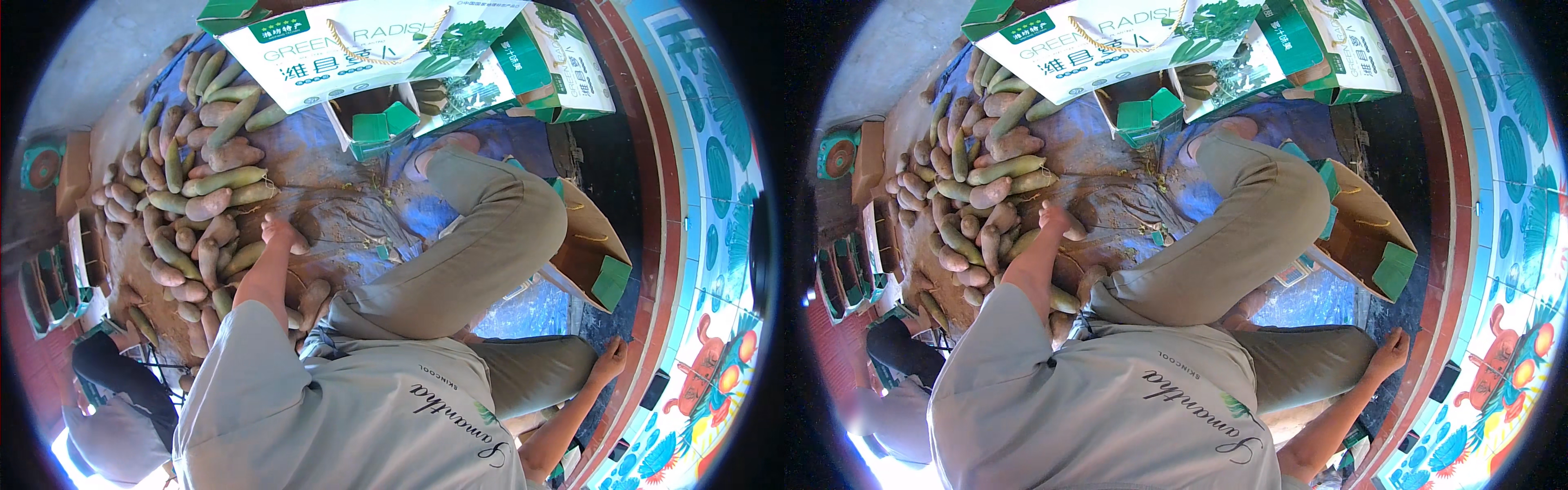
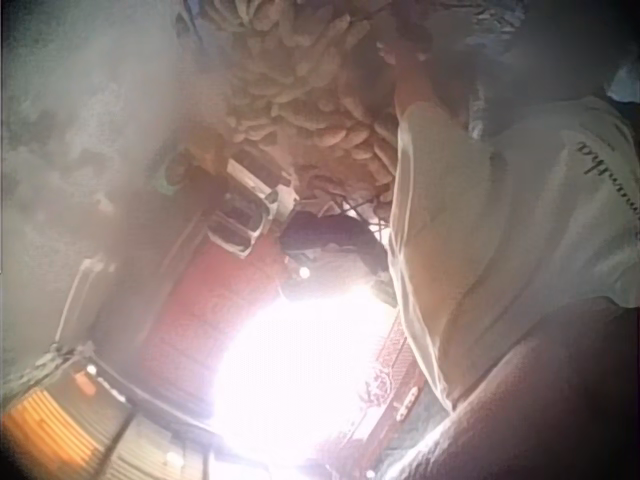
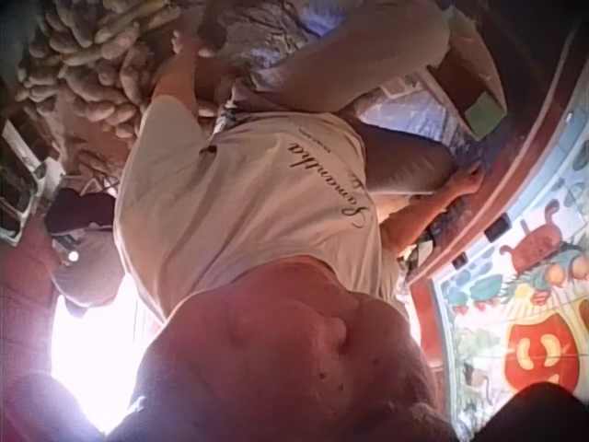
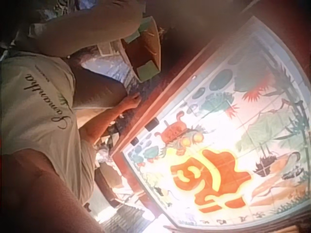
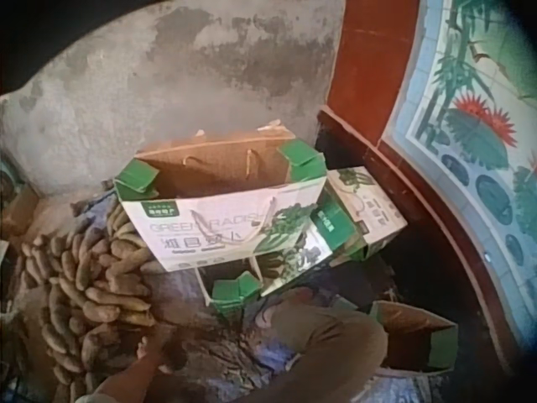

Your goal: Packaging and weighing yams into cardboard boxes for distribution.

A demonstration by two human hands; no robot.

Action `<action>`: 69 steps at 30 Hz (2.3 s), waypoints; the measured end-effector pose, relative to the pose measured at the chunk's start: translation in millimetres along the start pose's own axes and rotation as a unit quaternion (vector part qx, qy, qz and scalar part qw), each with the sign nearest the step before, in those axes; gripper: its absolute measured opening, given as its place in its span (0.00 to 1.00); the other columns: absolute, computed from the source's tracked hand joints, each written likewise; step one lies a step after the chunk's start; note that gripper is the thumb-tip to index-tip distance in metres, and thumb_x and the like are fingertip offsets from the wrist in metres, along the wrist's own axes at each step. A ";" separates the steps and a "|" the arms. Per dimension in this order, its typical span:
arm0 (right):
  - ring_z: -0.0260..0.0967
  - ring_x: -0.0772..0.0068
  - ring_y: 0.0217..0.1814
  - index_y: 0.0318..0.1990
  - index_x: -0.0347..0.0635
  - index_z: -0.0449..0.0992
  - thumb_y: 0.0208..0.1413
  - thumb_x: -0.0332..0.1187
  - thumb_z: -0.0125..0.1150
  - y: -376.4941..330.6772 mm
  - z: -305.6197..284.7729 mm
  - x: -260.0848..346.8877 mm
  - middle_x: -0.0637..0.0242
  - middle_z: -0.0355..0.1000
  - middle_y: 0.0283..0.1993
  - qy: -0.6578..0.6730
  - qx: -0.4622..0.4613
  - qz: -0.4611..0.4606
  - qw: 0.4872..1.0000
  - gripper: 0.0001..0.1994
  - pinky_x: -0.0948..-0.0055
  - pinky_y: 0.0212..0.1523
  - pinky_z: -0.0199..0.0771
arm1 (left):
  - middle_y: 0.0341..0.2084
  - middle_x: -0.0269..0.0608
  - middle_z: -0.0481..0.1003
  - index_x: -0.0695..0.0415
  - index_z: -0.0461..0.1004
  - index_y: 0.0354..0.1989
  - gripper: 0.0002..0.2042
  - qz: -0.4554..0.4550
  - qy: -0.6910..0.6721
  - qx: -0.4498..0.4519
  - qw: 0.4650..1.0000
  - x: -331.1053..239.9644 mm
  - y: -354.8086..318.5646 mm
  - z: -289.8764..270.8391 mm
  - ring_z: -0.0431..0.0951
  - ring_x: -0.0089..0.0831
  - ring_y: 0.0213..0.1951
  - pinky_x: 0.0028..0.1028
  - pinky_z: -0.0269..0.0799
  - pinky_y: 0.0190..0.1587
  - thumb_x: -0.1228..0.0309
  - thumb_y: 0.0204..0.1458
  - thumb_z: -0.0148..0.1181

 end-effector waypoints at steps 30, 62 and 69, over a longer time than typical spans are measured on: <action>0.68 0.54 0.39 0.36 0.38 0.72 0.49 0.30 0.56 12.1 18.8 92.3 0.57 0.70 0.36 0.003 -0.017 -0.181 0.983 0.08 0.65 0.39 0.67 | 0.44 0.53 0.72 0.60 0.70 0.48 0.34 0.232 -0.179 -0.150 0.944 -49.5 -106.0 -59.9 0.72 0.42 0.47 0.33 0.67 0.49 0.52 0.31 0.65; 0.70 0.55 0.34 0.28 0.43 0.71 0.43 0.31 0.57 7.7 100.2 78.4 0.59 0.70 0.29 -0.043 0.166 -0.264 0.949 0.05 0.60 0.33 0.70 | 0.29 0.51 0.75 0.64 0.73 0.33 0.24 0.650 -0.172 -0.286 0.682 -335.1 -440.7 -140.5 0.75 0.42 0.34 0.32 0.69 0.38 0.55 0.34 0.64; 0.70 0.56 0.35 0.28 0.42 0.71 0.42 0.30 0.57 6.6 104.2 81.4 0.59 0.70 0.29 -0.004 0.151 -0.289 0.945 0.05 0.60 0.34 0.70 | 0.35 0.52 0.71 0.62 0.70 0.34 0.23 0.620 -0.102 -0.292 0.721 -360.5 -423.8 -115.9 0.72 0.45 0.40 0.37 0.67 0.42 0.55 0.36 0.63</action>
Point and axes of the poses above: each hand's wrist, its own y-axis towards the middle knuckle, its own z-axis out of the palm, x = y × z, the point moved 2 cm from there along y, towards the middle knuckle
